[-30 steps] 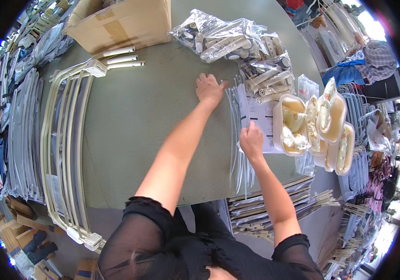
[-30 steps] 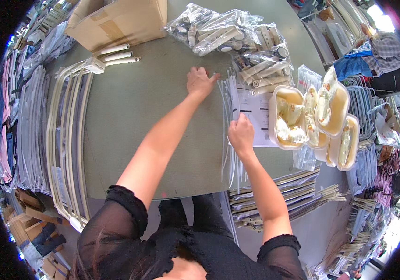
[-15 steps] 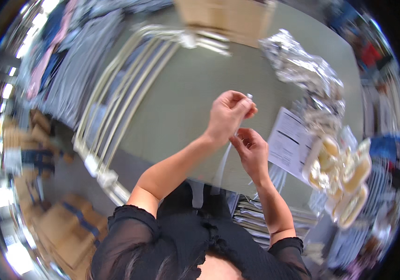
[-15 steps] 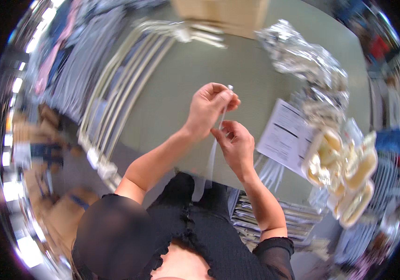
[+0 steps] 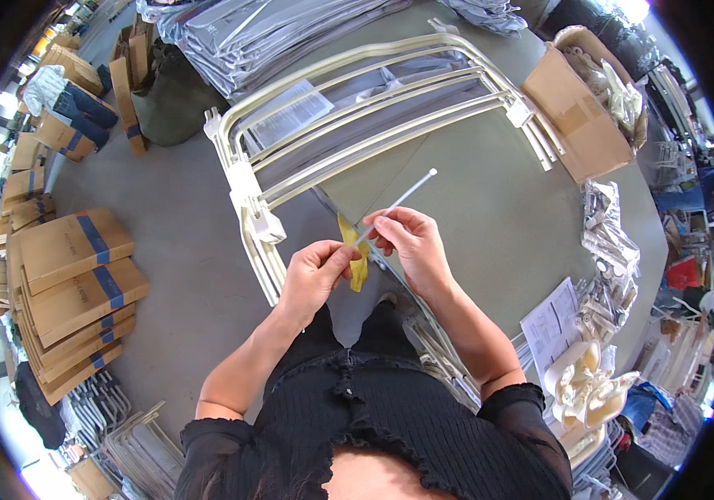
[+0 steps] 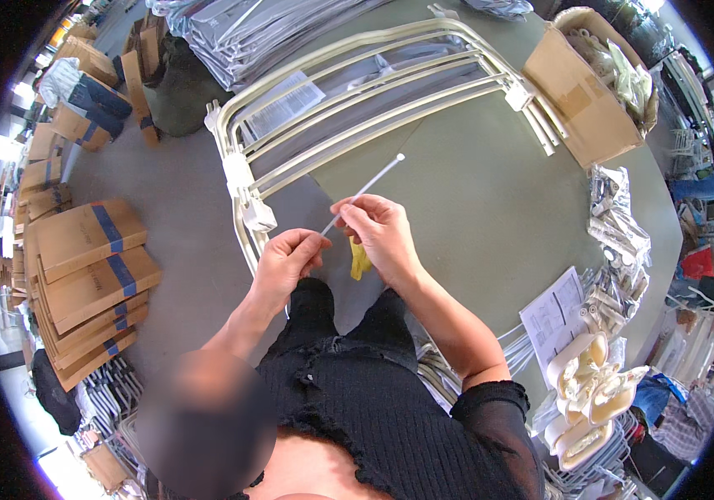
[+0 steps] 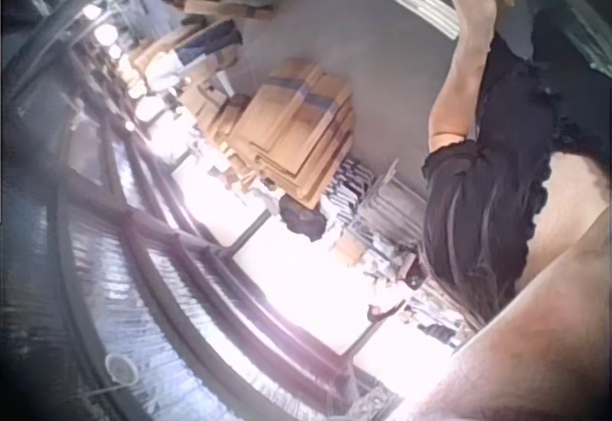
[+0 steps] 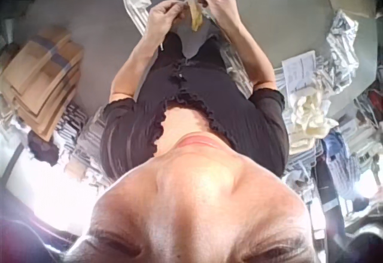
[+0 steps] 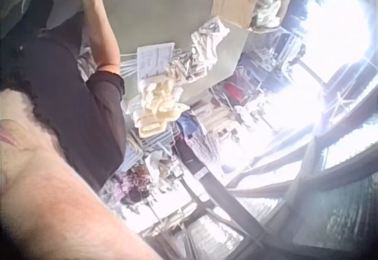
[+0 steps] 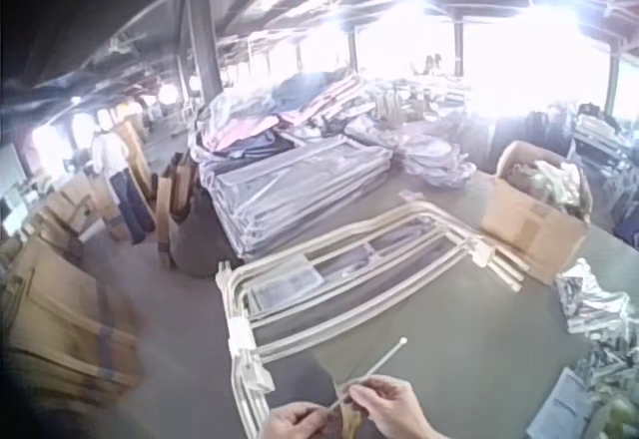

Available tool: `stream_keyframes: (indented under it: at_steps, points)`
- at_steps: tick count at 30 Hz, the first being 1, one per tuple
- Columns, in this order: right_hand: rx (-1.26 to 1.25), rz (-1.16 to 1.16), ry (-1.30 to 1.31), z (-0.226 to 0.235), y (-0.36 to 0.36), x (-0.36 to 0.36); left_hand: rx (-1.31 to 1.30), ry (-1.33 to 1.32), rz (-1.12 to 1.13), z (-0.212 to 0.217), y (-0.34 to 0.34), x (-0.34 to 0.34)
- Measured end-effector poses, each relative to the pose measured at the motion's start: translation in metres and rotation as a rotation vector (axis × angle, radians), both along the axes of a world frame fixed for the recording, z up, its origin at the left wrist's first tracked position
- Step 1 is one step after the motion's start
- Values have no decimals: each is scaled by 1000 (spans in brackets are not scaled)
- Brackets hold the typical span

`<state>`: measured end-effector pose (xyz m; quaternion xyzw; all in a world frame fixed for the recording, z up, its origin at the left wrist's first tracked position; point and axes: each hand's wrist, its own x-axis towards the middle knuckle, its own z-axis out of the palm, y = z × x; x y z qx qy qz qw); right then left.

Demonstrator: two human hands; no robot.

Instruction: The person unpacks plastic containers and inserts them into a metal frame, then secures the frame with zip ties and places the assembled unit into a plastic bag. The person handles multiple components including containers, a metal frame, and packaging materials.

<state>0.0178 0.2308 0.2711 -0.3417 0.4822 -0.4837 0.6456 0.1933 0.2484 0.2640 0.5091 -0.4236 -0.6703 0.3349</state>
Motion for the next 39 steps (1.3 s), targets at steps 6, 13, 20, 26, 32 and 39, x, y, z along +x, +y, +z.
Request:
stream_keyframes:
  at_steps: [6, 13, 20, 26, 32, 39]
  points:
    - [11, -225, 113, -14, -32, 71, -29, -157, -53, -12, -14, 124]
    - [-591, -38, 1474, 2, -25, 135, -488, -326, -237, -22, -43, 217]
    - [-608, 517, 1179, 13, -56, 191, -481, -238, -372, -30, -85, 247]
    - [-473, 364, 1698, 14, -141, 121, 525, 143, 330, -156, -131, 290]
    - [-539, 418, 1548, -46, -200, 123, 993, 542, 317, -227, -151, 250]
    - [-487, 853, 1270, -116, -225, 138, 942, 735, 237, -214, -157, 224]
